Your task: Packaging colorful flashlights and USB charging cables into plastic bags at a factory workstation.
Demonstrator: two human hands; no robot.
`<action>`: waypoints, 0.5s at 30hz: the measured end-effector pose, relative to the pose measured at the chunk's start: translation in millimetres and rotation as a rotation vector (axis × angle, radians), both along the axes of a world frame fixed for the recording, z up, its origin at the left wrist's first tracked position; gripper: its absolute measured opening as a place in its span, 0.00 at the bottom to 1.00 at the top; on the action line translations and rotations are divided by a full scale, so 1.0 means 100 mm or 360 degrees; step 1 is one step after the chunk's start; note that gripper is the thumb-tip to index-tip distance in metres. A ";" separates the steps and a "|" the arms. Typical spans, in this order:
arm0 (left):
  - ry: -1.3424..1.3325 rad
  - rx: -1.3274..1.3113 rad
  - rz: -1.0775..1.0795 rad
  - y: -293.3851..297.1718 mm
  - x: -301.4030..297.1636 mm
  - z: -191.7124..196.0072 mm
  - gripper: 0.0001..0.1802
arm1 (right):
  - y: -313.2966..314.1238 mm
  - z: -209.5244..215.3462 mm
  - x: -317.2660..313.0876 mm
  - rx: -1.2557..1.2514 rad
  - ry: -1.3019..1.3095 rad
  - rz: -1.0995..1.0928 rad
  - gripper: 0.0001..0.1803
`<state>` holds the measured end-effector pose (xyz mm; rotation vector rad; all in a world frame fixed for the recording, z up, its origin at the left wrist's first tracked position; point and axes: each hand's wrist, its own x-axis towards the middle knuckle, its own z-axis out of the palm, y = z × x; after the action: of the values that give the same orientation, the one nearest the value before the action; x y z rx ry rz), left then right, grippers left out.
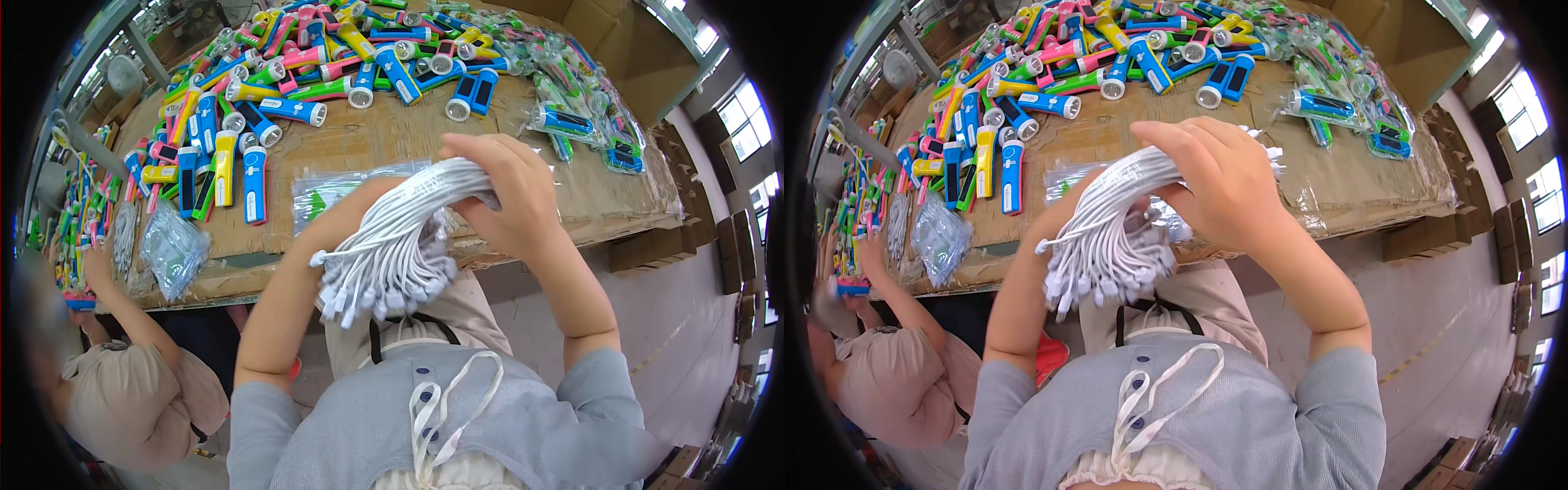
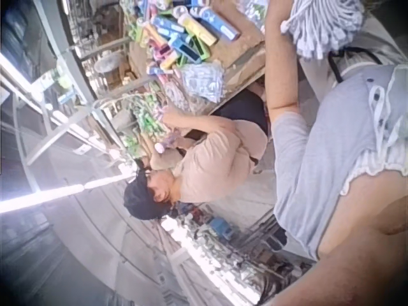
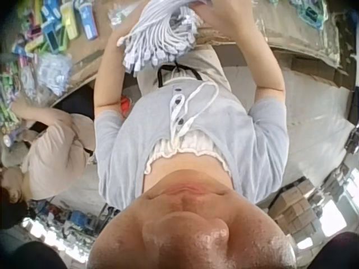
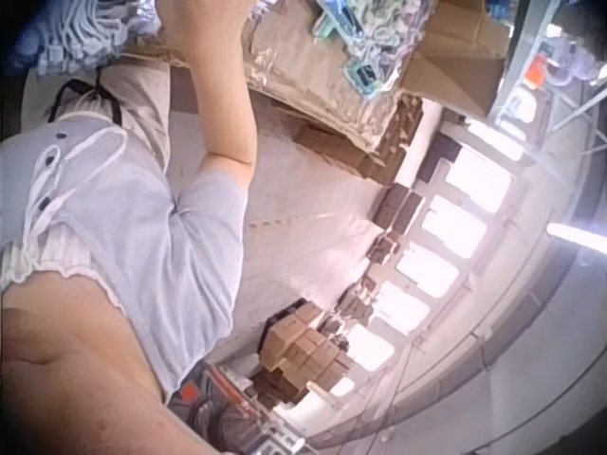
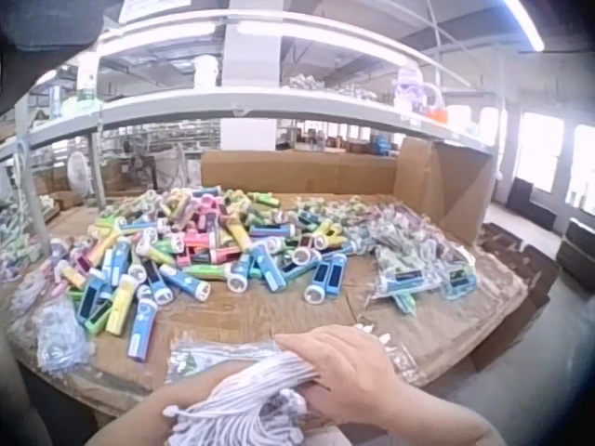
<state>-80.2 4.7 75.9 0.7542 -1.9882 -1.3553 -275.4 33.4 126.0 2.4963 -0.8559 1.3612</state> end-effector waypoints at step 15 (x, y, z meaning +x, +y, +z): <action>0.2591 0.1433 -0.0587 0.72 -0.38 0.32 0.09 | 0.08 -0.45 0.07 0.0934 -0.0105 0.0132 0.24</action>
<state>-117.7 77.1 107.6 -0.4618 -0.1750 -2.0100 -268.2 41.1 80.8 2.9470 -1.3445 1.3774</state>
